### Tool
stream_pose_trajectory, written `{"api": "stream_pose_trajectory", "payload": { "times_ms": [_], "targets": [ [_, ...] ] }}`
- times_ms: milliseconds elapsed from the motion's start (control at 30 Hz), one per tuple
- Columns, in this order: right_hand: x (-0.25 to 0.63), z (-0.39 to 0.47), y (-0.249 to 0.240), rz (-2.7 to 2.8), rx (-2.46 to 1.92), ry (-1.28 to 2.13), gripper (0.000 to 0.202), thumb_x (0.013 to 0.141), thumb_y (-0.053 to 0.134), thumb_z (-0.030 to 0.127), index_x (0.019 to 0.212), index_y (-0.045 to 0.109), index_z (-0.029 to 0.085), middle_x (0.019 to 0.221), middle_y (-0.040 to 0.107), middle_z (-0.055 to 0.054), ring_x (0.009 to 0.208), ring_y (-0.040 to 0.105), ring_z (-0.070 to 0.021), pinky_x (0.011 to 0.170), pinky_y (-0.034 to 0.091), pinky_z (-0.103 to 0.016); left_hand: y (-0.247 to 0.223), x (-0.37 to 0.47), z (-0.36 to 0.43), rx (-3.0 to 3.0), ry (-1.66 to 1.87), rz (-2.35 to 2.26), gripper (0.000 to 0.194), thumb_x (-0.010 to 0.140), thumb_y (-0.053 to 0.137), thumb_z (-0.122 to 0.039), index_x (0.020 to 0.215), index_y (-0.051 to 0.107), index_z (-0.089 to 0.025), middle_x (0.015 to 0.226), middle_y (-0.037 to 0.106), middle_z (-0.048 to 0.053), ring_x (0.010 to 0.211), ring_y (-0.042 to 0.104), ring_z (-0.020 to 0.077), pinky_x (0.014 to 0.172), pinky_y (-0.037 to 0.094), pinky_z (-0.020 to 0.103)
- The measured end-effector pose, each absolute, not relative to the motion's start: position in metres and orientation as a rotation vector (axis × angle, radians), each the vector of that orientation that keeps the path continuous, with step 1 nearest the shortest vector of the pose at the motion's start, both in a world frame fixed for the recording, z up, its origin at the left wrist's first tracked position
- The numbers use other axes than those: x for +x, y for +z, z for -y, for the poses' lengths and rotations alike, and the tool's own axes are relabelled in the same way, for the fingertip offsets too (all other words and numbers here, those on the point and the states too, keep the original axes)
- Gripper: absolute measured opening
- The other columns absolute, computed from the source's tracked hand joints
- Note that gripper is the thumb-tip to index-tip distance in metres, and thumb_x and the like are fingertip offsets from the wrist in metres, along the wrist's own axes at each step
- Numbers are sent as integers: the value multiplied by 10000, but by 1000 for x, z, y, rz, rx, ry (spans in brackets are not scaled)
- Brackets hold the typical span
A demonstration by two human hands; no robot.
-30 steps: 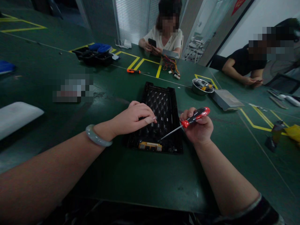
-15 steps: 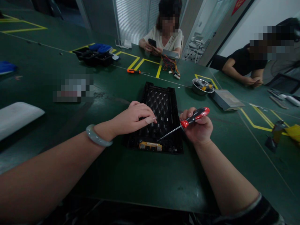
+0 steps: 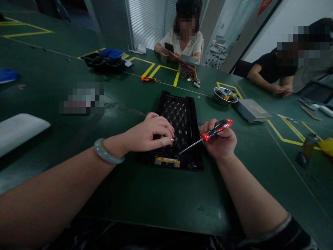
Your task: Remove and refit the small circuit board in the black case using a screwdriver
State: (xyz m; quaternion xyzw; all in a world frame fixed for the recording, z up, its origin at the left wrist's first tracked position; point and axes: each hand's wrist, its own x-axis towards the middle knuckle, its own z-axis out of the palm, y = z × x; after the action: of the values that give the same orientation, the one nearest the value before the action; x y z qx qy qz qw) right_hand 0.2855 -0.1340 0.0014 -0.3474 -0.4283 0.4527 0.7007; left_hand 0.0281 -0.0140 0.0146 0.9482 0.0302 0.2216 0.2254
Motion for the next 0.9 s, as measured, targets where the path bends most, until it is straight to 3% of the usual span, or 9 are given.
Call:
{"api": "stream_pose_trajectory", "payload": {
  "times_ms": [367,900],
  "targets": [
    [285,135,4,896,-760,1041,147,572,502,267,659,609,218,591,447,-4,587,430,-161,572,340,-320,25,28,27,2690,448,135,204,964,595,-352,931,791,-308,1131,724,11,1158,579,228,1058,236,428],
    [282,137,11,955,-838,937,126,649,581,356,642,559,233,598,417,13,572,451,-156,542,391,-341,26,31,32,2685,406,131,188,955,617,-383,983,802,-365,1160,725,5,1222,547,259,1071,239,452]
  ]
}}
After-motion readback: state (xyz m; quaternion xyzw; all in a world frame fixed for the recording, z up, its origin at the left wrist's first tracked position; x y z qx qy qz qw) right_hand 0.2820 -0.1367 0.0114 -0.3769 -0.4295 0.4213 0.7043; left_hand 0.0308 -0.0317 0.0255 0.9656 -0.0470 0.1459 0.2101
